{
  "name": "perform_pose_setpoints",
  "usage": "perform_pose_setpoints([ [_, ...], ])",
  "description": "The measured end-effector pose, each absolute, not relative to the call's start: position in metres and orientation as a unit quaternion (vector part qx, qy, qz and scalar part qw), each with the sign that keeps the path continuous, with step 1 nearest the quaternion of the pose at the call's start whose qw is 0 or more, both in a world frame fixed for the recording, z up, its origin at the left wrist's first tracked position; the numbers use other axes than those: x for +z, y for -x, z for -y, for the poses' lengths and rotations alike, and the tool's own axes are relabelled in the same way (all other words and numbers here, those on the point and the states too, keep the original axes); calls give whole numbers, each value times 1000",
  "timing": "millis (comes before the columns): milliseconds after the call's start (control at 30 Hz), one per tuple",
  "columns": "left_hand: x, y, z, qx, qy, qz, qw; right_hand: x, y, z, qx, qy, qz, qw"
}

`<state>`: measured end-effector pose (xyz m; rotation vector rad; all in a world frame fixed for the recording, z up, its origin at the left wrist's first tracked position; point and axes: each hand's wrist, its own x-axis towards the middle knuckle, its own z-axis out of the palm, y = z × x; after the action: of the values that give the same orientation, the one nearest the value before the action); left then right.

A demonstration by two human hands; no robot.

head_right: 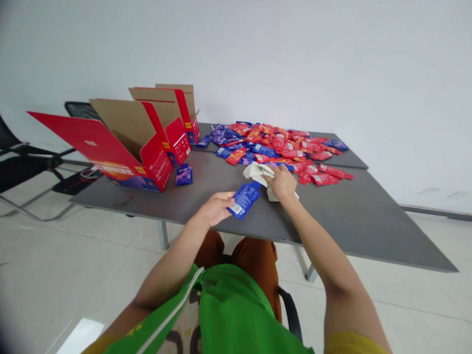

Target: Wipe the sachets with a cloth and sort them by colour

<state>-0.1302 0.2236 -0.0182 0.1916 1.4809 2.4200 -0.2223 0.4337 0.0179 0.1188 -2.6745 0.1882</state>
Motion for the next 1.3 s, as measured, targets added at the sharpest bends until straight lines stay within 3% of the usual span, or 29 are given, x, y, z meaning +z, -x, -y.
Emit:
perform_pose_setpoints([
  [67,-8,130,-199,786,-41,-605,119,10,226,-439,51,-47,974,216],
  [133,4,132,-178,673,-11,-740,5,3,227,-439,27,-63,976,209],
  [267,30,148,-158,299,57,-922,-238,-5,227,-433,-9,-97,973,209],
  [333,36,165,-153,164,114,-935,-293,-7,225,-431,-17,-117,972,201],
  [433,28,195,-147,57,171,-939,-292,-9,223,-432,-22,-125,973,194],
  [700,-17,232,-129,-13,224,-963,-148,-8,220,-441,-20,-98,976,194],
  [933,-22,234,-101,30,290,-936,-198,-8,223,-442,2,-106,976,188],
  [1300,-35,244,-79,43,114,-965,-231,-9,225,-443,27,-112,979,168],
])
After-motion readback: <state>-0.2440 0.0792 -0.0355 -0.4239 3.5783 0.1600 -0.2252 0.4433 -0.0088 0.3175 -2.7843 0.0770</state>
